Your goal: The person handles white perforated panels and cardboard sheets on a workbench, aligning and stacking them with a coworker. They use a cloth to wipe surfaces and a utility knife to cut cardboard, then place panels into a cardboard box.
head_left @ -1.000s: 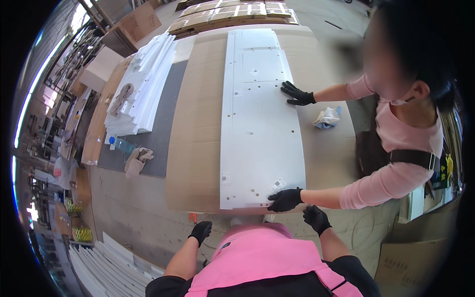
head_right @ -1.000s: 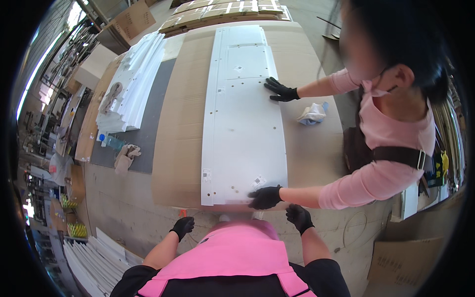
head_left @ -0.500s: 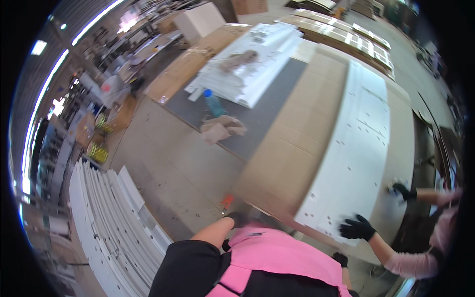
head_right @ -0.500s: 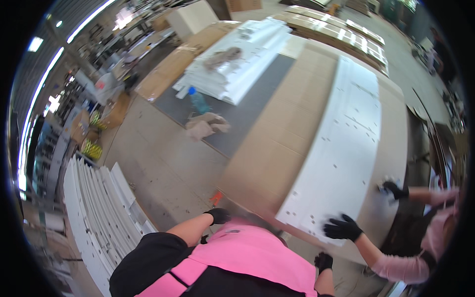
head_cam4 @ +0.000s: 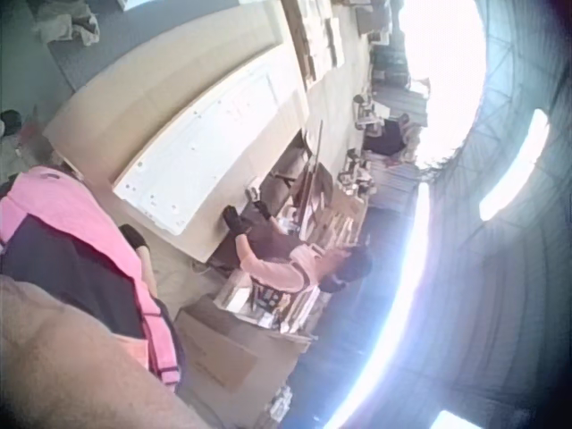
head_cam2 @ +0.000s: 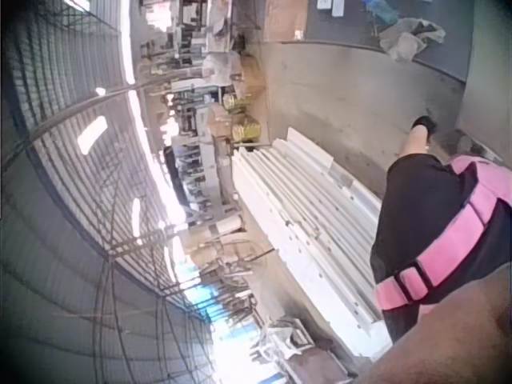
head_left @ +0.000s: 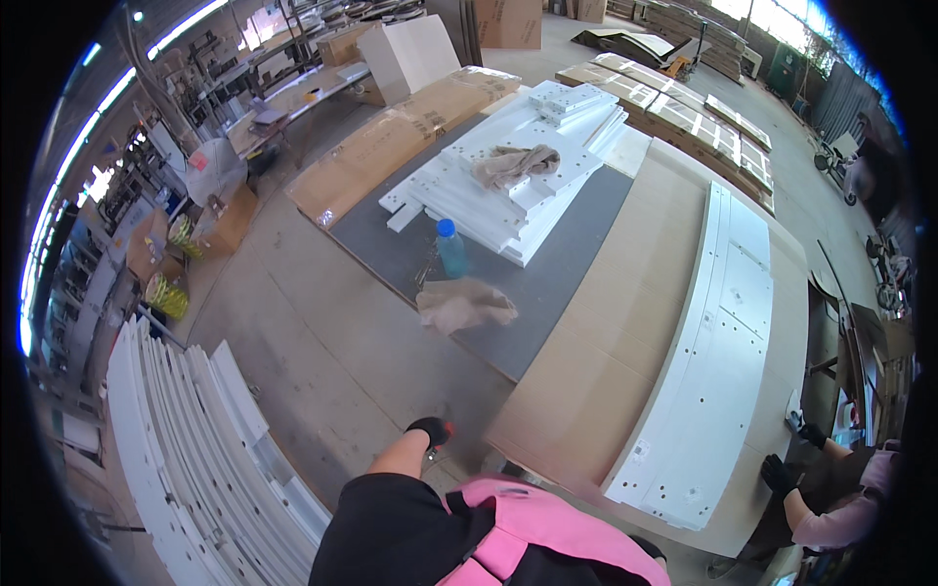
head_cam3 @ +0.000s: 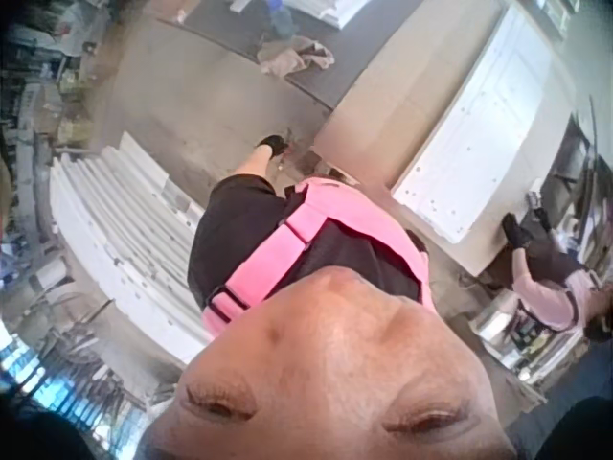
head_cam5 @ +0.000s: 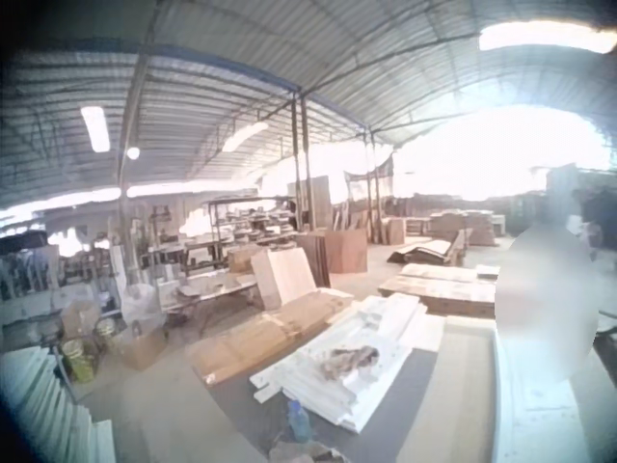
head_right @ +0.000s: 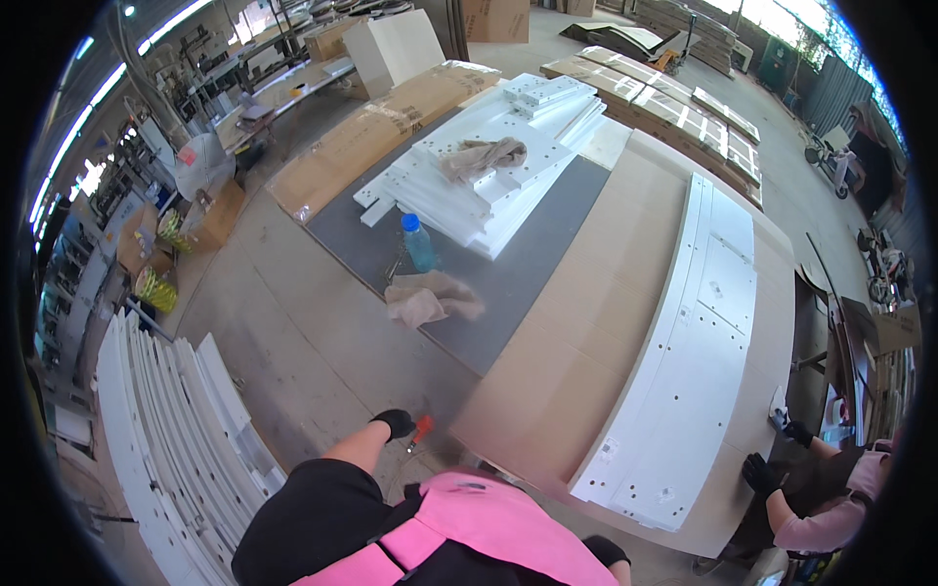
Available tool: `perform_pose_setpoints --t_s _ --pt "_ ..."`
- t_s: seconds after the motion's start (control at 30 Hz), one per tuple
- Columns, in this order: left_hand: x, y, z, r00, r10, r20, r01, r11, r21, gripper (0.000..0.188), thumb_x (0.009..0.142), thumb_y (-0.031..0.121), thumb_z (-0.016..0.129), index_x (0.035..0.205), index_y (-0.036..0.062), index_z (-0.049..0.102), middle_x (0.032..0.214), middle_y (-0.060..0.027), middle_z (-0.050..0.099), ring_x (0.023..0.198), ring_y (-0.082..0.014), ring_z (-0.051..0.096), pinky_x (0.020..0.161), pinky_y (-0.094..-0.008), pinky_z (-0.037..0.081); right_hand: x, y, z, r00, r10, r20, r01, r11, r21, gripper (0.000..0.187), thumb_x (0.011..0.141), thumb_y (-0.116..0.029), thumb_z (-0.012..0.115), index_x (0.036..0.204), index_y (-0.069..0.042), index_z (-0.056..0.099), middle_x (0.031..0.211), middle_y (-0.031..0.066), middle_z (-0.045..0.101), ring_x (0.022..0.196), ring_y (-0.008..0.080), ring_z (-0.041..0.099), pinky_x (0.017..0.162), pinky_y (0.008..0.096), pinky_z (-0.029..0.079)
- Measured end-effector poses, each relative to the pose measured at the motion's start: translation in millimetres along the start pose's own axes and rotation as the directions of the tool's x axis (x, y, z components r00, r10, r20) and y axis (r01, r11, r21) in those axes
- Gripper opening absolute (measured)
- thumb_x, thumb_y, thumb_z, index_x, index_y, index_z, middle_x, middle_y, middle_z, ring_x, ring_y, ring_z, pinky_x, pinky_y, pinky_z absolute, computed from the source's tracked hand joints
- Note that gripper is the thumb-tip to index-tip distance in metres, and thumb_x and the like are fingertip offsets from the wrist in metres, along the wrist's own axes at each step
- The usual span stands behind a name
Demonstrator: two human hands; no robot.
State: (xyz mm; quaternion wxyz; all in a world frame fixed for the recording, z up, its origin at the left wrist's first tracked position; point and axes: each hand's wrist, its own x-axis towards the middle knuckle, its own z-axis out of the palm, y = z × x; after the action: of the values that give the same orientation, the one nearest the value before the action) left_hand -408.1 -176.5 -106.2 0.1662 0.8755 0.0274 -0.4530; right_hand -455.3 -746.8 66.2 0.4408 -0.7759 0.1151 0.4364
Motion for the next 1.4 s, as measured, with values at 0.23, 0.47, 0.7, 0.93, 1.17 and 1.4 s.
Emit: perform_pose_setpoints --t_s 0.23,0.47,0.7,0.93,1.17,1.4 --pt "26.3 48.0 7.5 0.869 0.486 -0.088 -0.453 0.855 0.253 0.028 0.088 0.028 0.050 0.097 0.0073 0.067 0.102 -0.0175 0.066 0.095 -0.0351 0.064 0.085 -0.0435 0.050 36.7 -43.2 -2.4 0.780 -0.431 0.453 0.623 0.469 -0.626 0.016 0.079 -0.012 0.066 0.092 -0.006 0.073 0.080 0.0043 0.073 0.069 0.0183 0.071 0.063 0.0309 0.055" --pt "-3.0 -15.8 -109.3 0.881 0.221 -0.419 -0.240 0.971 0.007 0.042 0.091 0.036 0.054 0.115 0.0039 0.066 0.121 -0.0189 0.063 0.112 -0.0342 0.059 0.100 -0.0411 0.044 46.4 -119.6 5.9 0.955 -0.249 0.161 0.254 0.967 -0.014 0.017 0.088 -0.005 0.059 0.100 0.003 0.069 0.080 0.0106 0.073 0.066 0.0164 0.069 0.062 0.0272 0.054" --pt "51.5 -143.7 -324.2 0.540 -0.231 -0.810 -0.186 0.905 -0.383 0.039 0.084 0.031 0.059 0.109 0.0013 0.064 0.111 -0.0188 0.066 0.106 -0.0351 0.060 0.095 -0.0405 0.047 111.8 -216.7 71.2 0.994 0.040 0.102 -0.043 0.999 0.028 0.023 0.091 -0.012 0.056 0.102 0.002 0.070 0.080 0.0126 0.072 0.068 0.0176 0.069 0.063 0.0265 0.053" --pt "139.0 -181.1 -485.4 0.396 -0.303 -0.867 -0.051 0.935 -0.350 0.063 0.077 0.024 0.062 0.138 0.0159 0.047 0.148 -0.0157 0.037 0.135 -0.0351 0.038 0.109 -0.0485 0.034 170.2 -303.8 180.8 0.926 -0.329 0.183 0.357 0.922 -0.148 0.020 0.085 -0.008 0.063 0.101 0.000 0.071 0.093 0.0093 0.072 0.086 0.0220 0.069 0.075 0.0330 0.055" --pt "185.2 -196.5 -527.4 0.403 0.038 -0.914 0.006 0.999 0.044 0.076 0.078 0.030 0.069 0.146 0.0162 0.039 0.151 -0.0173 0.031 0.141 -0.0355 0.025 0.114 -0.0532 0.021 168.3 -385.4 180.0 0.999 0.035 0.041 -0.019 0.939 -0.342 0.024 0.088 -0.014 0.060 0.105 0.000 0.069 0.097 0.0107 0.073 0.083 0.0215 0.070 0.068 0.0306 0.056" --pt "192.8 -175.7 -513.9 0.451 0.216 -0.866 -0.401 0.916 0.020 0.082 0.078 0.035 0.071 0.148 0.0139 0.034 0.145 -0.0153 0.039 0.129 -0.0329 0.041 0.104 -0.0499 0.034 163.0 -389.4 216.5 0.987 -0.157 0.017 0.140 0.817 -0.559 0.026 0.088 -0.022 0.060 0.107 -0.009 0.071 0.103 0.0104 0.072 0.095 0.0263 0.068 0.082 0.0345 0.055"
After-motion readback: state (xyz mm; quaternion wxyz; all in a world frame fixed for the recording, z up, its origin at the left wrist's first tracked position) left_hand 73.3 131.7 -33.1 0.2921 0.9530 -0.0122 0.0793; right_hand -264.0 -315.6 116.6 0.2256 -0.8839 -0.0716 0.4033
